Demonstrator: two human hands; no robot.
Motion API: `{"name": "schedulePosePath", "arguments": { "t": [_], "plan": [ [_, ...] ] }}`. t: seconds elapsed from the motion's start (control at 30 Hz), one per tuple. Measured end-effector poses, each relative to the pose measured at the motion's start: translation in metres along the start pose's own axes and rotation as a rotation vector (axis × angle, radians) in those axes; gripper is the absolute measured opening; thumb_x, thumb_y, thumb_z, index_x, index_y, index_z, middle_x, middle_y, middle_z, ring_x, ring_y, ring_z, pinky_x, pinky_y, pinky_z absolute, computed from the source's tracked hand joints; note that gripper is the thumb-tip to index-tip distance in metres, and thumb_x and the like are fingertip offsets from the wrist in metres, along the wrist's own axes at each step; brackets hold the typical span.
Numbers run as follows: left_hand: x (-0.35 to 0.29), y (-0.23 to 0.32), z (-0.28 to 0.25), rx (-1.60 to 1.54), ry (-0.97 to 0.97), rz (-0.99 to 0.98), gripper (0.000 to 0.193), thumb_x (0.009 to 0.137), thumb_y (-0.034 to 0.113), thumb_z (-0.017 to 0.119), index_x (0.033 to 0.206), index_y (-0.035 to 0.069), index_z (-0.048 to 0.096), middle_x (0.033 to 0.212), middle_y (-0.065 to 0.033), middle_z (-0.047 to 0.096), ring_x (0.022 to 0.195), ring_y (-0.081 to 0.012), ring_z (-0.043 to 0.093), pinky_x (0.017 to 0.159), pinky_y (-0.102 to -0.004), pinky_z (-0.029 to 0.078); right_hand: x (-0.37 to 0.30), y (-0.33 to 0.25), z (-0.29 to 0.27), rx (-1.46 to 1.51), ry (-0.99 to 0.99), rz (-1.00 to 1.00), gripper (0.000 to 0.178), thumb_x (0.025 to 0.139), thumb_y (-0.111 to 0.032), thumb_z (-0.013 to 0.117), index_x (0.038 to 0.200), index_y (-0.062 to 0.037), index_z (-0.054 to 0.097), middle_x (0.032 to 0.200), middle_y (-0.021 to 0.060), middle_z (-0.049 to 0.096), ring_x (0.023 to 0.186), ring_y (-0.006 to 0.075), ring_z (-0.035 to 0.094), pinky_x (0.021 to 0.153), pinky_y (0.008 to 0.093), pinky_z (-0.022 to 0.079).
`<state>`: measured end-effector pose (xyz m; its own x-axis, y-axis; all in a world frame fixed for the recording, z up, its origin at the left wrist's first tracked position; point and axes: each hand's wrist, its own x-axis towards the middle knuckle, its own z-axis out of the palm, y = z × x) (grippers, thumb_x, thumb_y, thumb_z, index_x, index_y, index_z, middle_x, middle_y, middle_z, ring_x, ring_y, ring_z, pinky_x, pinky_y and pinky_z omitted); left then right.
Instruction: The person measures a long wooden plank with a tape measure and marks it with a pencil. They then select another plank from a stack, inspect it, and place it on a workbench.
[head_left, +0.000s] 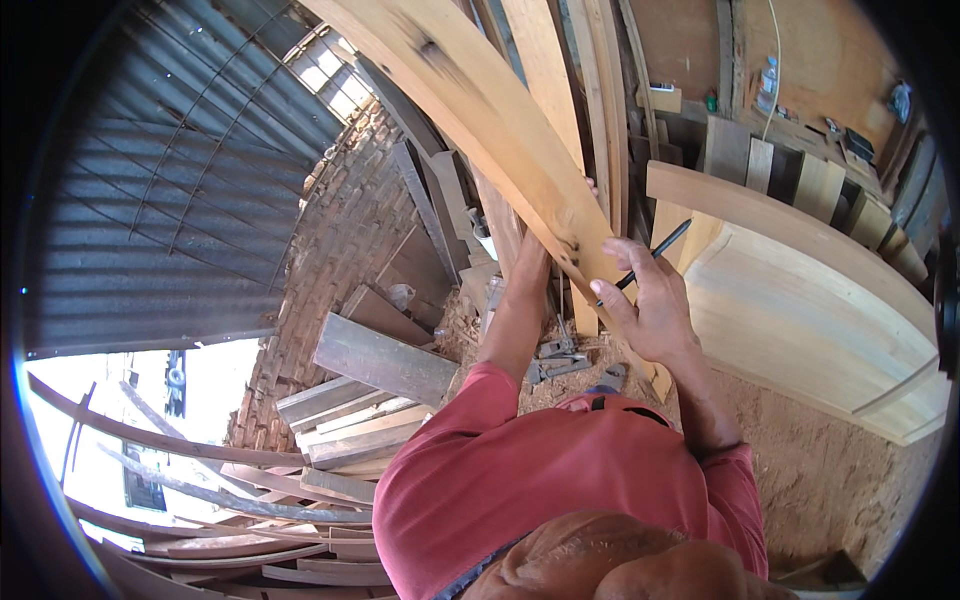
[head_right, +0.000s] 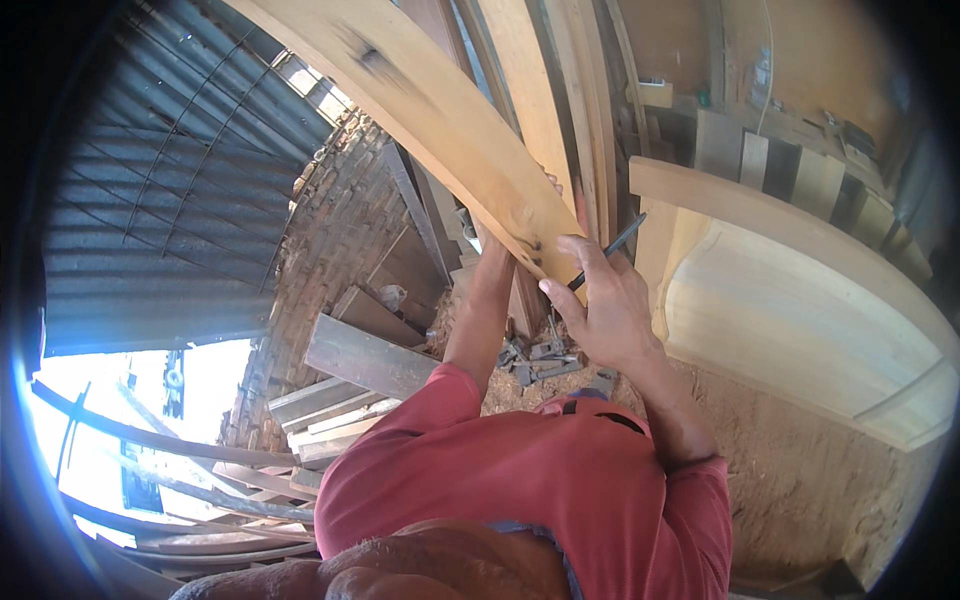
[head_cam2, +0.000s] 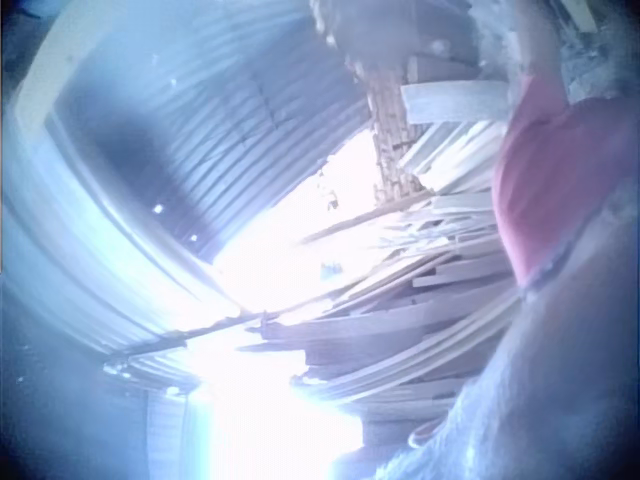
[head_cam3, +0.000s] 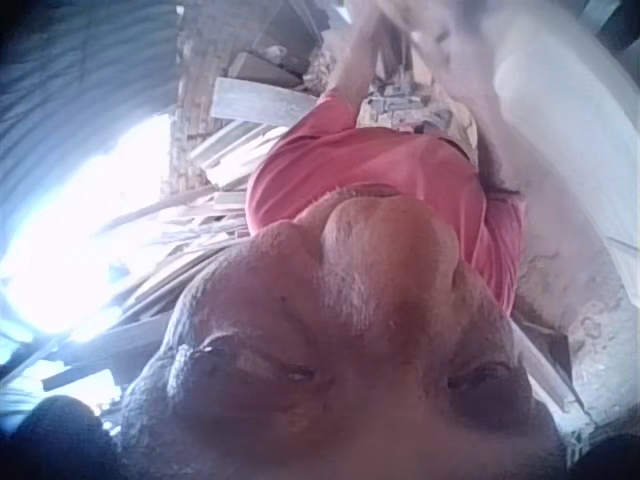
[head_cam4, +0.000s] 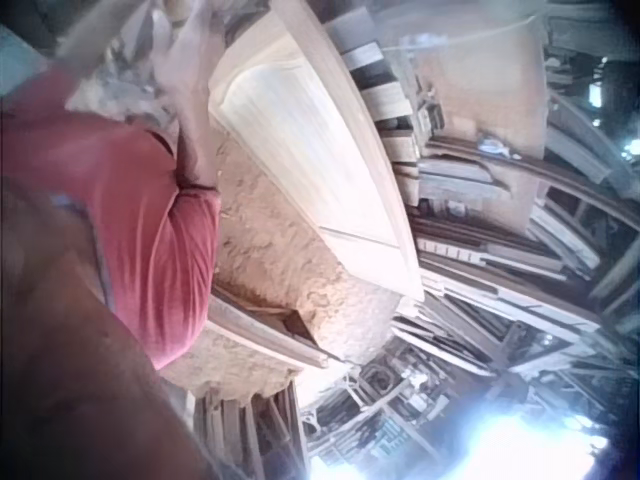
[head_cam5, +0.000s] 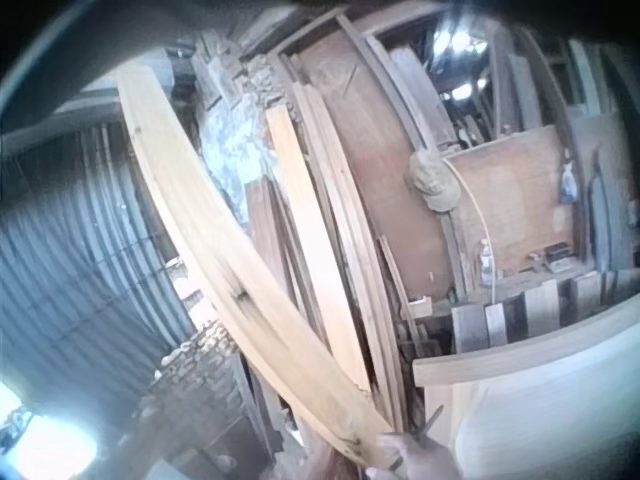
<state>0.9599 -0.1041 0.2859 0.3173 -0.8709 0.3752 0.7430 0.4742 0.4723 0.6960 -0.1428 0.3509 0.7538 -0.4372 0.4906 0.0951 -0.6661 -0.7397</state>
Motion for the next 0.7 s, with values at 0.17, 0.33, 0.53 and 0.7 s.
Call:
{"name": "schedulePosePath", "arguments": {
  "t": [0.17,0.33,0.53,0.7],
  "plan": [
    [-0.009,-0.010,0.024,0.143,-0.007,0.121,0.061,0.103,0.048,0.051,0.135,-0.005,0.054,0.120,-0.0245,0.068,0.110,-0.0368,0.068,0.096,-0.0471,0.058,0.004,0.014,0.014,-0.091,-0.067,0.047,0.073,0.091,-0.033,0.075,0.149,0.0006,0.044,0.134,0.0281,0.060,0.120,0.0455,0.059,0.103,0.0524,0.047],
    [-0.004,-0.020,0.047,0.705,0.192,0.151,0.064,0.104,0.049,0.050,0.138,-0.005,0.048,0.115,-0.0283,0.067,0.104,-0.0391,0.070,0.089,-0.0447,0.061,0.002,0.022,0.029,-0.107,-0.041,-0.077,0.088,0.088,-0.036,0.077,0.154,0.0023,0.033,0.147,0.0325,0.048,0.133,0.0504,0.047,0.113,0.0549,0.037],
    [-0.004,-0.052,0.056,0.253,0.023,0.113,0.056,0.108,0.044,0.045,0.143,0.000,0.043,0.104,-0.0273,0.069,0.092,-0.0369,0.071,0.075,-0.0405,0.063,-0.006,0.031,0.039,-0.134,0.203,-0.178,0.080,0.083,-0.029,0.080,0.143,0.0037,0.039,0.143,0.0316,0.047,0.130,0.0476,0.047,0.107,0.0542,0.040],
    [0.011,-0.085,0.054,0.537,0.181,0.291,0.057,0.112,0.047,0.037,0.136,-0.002,0.051,0.103,-0.0210,0.069,0.087,-0.0303,0.070,0.076,-0.0354,0.060,-0.012,0.048,0.003,-0.014,0.180,-0.055,0.068,0.086,-0.023,0.077,0.139,0.0078,0.048,0.125,0.0290,0.063,0.111,0.0440,0.063,0.098,0.0500,0.049]
  ]
}}
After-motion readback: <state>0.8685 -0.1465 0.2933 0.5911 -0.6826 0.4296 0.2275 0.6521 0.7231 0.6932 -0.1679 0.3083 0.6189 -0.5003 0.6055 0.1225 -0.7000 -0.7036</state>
